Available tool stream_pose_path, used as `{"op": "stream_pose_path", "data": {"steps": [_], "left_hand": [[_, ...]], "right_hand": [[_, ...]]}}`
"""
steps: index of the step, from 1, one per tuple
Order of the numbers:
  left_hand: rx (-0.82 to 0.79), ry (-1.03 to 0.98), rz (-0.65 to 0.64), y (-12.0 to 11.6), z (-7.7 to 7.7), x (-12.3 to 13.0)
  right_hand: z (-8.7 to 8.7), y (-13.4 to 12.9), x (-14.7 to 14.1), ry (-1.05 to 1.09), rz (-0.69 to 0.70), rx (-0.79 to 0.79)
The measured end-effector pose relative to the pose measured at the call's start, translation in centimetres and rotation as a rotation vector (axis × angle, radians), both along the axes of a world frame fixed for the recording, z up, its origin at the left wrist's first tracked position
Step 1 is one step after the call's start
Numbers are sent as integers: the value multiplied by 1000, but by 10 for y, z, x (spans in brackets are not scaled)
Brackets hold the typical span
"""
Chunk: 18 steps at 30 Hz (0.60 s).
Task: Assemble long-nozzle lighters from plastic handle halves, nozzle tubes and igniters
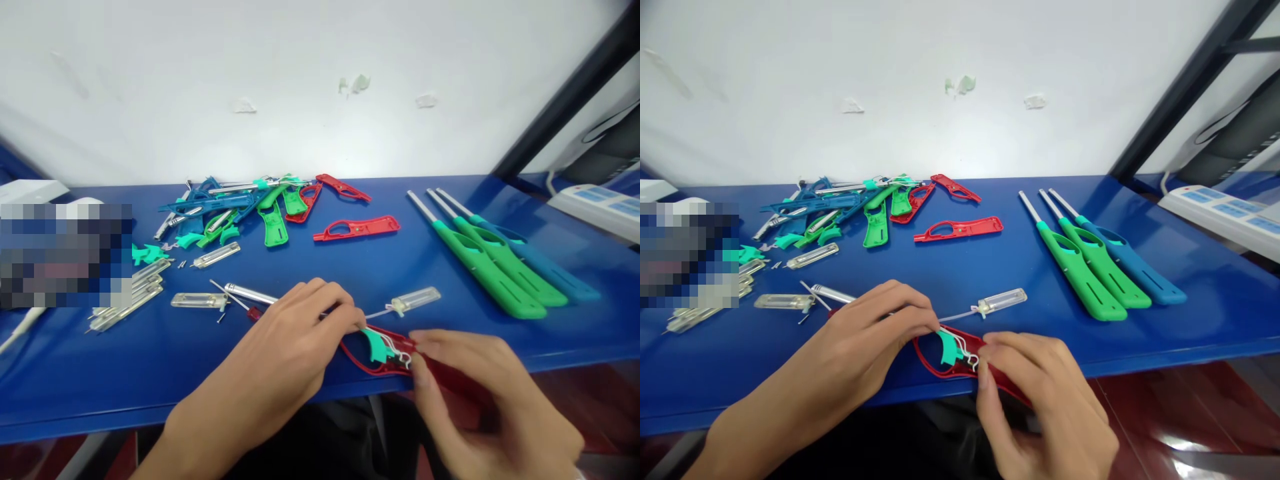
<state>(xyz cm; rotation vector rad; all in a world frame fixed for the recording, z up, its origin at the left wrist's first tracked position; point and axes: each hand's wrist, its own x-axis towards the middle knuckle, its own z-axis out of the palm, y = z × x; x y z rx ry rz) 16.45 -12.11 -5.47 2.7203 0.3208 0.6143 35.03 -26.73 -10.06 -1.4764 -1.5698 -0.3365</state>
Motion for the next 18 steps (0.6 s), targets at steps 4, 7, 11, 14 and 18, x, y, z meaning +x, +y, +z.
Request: {"op": "stream_pose_path", "data": {"steps": [4, 7, 11, 14, 18], "left_hand": [[-5, 15, -2, 0, 1, 0], [-6, 9, -12, 1, 1, 1], [2, -18, -19, 2, 0, 0], [-9, -19, -20, 2, -2, 0], [-35, -11, -27, 2, -5, 0]], "right_hand": [[2, 3, 1, -152, 33, -47], [2, 3, 3, -168, 31, -39], [0, 1, 4, -178, 29, -37], [0, 1, 5, -195, 38, -69], [1, 1, 5, -199, 56, -103]]}}
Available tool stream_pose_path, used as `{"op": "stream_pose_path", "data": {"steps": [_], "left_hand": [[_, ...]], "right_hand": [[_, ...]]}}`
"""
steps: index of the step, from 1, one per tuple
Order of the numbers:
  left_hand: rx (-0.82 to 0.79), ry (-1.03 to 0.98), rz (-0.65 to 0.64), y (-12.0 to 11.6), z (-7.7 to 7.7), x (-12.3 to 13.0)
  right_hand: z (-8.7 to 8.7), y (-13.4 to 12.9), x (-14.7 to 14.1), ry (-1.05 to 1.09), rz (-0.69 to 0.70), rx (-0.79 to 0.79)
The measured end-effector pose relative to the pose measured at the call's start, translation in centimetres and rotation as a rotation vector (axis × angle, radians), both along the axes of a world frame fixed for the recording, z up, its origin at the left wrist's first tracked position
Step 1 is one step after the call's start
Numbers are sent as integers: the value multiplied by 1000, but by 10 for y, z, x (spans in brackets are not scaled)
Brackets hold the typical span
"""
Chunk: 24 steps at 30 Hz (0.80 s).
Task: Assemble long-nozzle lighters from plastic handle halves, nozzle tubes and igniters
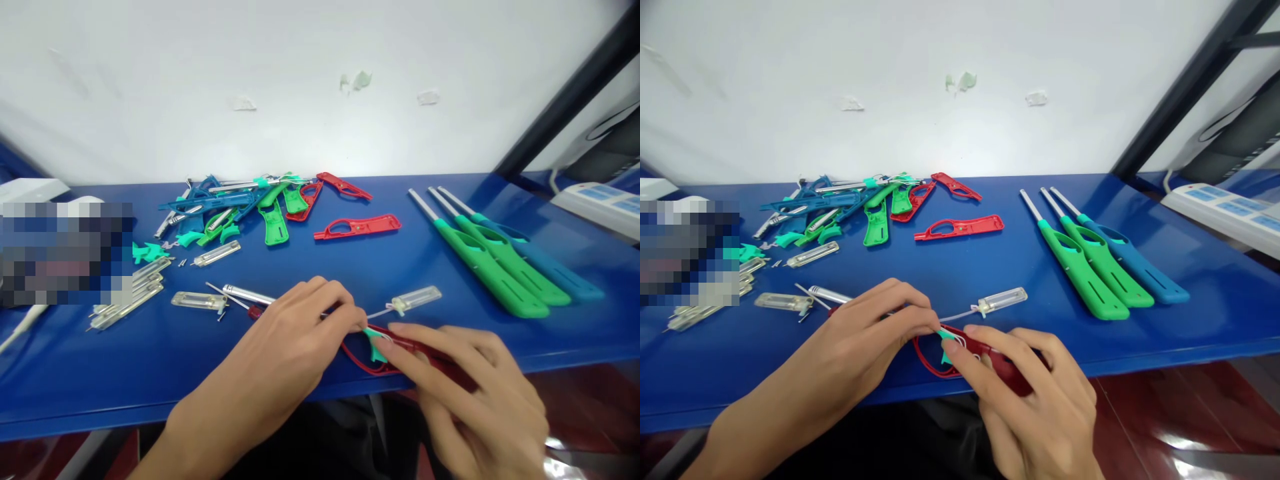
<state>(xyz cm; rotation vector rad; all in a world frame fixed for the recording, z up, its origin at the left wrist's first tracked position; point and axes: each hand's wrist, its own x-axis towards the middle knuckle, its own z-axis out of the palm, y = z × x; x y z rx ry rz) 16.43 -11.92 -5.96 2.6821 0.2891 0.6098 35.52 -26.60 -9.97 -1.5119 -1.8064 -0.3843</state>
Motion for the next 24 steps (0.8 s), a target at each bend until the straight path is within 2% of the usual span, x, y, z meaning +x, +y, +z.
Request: {"op": "stream_pose_path", "data": {"steps": [6, 12, 16, 24], "left_hand": [[-8, 12, 1, 0, 1, 2], [92, 40, -15, 1, 6, 3], [105, 37, -15, 1, 6, 3], [86, -32, -6, 2, 5, 4]], "right_hand": [[1, 0, 0, 14, 2, -41], [-1, 1, 1, -25, 0, -26], [-3, -3, 4, -57, 24, -68], [6, -6, 4, -46, 41, -157]]}}
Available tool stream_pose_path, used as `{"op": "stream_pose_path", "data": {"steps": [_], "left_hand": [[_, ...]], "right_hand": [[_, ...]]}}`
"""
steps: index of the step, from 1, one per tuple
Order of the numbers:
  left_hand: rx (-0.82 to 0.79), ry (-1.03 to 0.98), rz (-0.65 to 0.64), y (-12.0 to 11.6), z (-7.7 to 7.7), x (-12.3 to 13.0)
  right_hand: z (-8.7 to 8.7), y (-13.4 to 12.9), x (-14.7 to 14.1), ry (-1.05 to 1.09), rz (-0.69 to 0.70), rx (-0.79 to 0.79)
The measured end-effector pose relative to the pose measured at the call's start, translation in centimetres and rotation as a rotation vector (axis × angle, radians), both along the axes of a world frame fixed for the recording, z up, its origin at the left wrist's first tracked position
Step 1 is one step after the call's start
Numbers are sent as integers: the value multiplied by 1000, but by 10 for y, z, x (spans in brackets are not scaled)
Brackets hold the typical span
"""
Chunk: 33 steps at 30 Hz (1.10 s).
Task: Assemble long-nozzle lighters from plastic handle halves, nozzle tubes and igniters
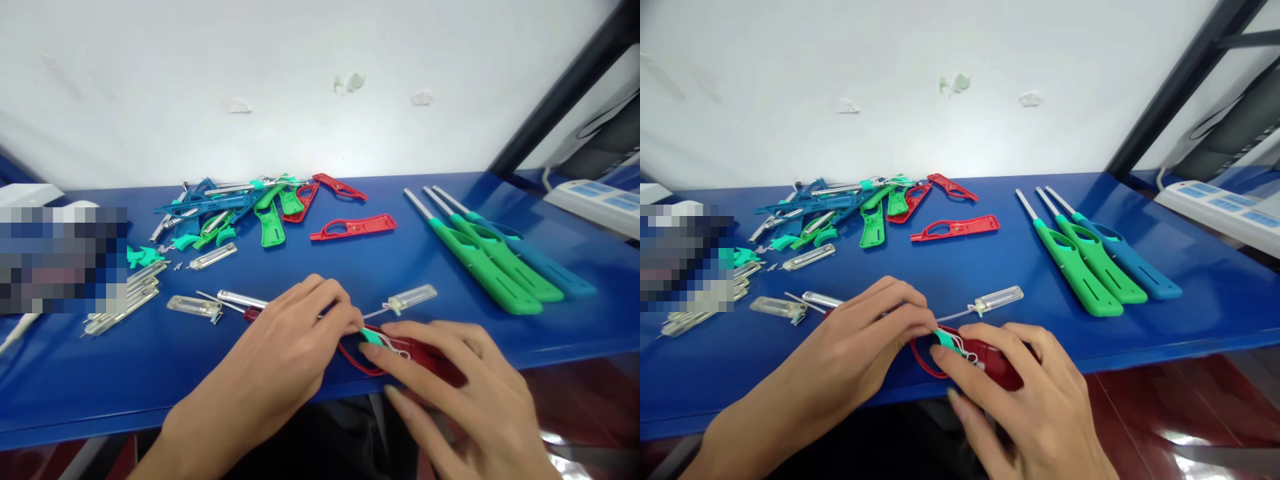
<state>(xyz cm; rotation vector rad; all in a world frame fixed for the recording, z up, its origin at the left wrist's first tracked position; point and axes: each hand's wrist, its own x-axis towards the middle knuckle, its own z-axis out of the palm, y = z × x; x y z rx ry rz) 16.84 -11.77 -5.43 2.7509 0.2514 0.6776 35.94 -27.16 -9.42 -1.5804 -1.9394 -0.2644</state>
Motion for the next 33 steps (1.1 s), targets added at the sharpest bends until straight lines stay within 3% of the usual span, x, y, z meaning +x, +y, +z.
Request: {"op": "stream_pose_path", "data": {"steps": [17, 27, 33], "left_hand": [[17, 133, 10, -11, 2, -7], [274, 214, -16, -13, 21, -2], [287, 152, 14, -15, 12, -2]], "right_hand": [[2, -2, -2, 20, -1, -29], [-1, -5, -1, 41, 8, -65], [0, -2, -2, 58, 4, -30]]}}
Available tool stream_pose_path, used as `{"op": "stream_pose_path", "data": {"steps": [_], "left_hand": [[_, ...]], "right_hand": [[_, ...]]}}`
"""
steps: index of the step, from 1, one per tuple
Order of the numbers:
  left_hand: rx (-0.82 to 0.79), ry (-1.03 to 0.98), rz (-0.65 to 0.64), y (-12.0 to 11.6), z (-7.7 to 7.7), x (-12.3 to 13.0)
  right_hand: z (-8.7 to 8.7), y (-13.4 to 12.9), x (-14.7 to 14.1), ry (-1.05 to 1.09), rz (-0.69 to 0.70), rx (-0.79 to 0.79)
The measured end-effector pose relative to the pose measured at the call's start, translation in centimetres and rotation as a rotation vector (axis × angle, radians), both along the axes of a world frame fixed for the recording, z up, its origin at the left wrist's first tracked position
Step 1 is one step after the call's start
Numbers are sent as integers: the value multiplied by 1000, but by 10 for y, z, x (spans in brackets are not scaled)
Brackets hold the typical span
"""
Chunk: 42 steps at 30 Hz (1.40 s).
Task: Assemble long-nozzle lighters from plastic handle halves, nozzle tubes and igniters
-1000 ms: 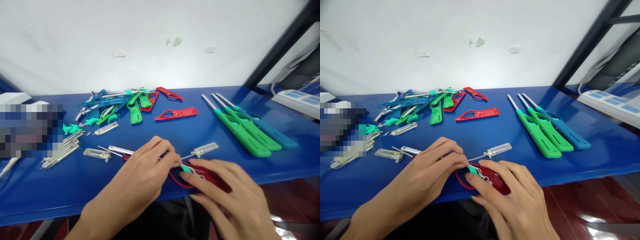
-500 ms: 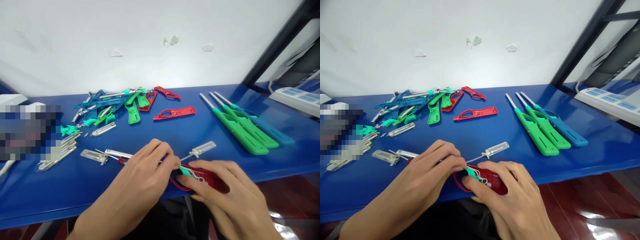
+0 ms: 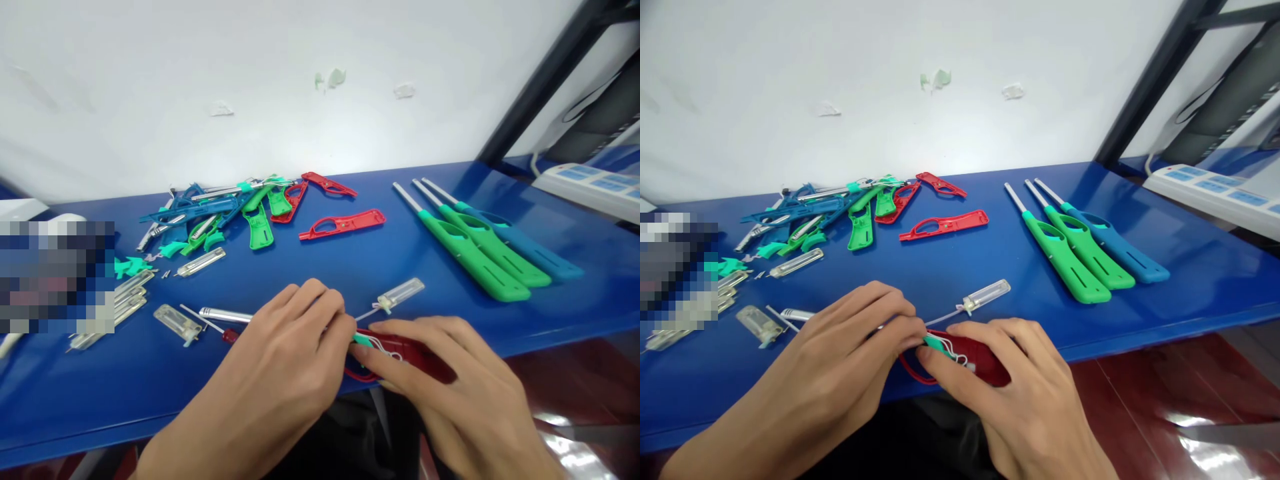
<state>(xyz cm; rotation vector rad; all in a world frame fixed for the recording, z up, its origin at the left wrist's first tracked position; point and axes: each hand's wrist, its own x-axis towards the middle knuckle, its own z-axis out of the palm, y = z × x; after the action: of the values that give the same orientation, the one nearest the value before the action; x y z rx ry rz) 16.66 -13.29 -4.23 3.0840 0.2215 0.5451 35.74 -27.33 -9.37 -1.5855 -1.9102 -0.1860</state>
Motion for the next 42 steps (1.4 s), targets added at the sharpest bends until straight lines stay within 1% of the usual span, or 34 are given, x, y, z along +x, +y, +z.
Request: {"op": "stream_pose_path", "data": {"steps": [4, 8, 12, 14, 16, 21, 25, 27, 32, 35, 42], "left_hand": [[-58, -60, 8, -1, -10, 0], [-143, -119, 5, 1, -13, 6], [-234, -126, 24, 4, -12, 10], [-252, -112, 22, 4, -11, 9], [-276, -100, 24, 3, -10, 7], [-399, -44, 71, 4, -4, 1], [-374, -87, 145, 6, 0, -1], [-357, -112, 163, 7, 0, -2], [-332, -151, 128, 5, -4, -2], [-340, -142, 136, 5, -7, -2], [-344, -155, 120, 4, -7, -1]], "right_hand": [[2, -2, 0, -5, 5, -1], [3, -4, 1, -15, -24, -6], [1, -1, 8, -85, 8, 13], [0, 1, 11, -109, 25, 27], [0, 3, 11, -97, 37, 21], [3, 0, 5, -29, 6, -2], [0, -3, 6, -45, 1, -7], [-2, -3, 7, -50, -11, -15], [0, -2, 6, -56, 7, -9], [2, -1, 6, -48, -1, -8], [1, -2, 6, -38, 17, -18]]}}
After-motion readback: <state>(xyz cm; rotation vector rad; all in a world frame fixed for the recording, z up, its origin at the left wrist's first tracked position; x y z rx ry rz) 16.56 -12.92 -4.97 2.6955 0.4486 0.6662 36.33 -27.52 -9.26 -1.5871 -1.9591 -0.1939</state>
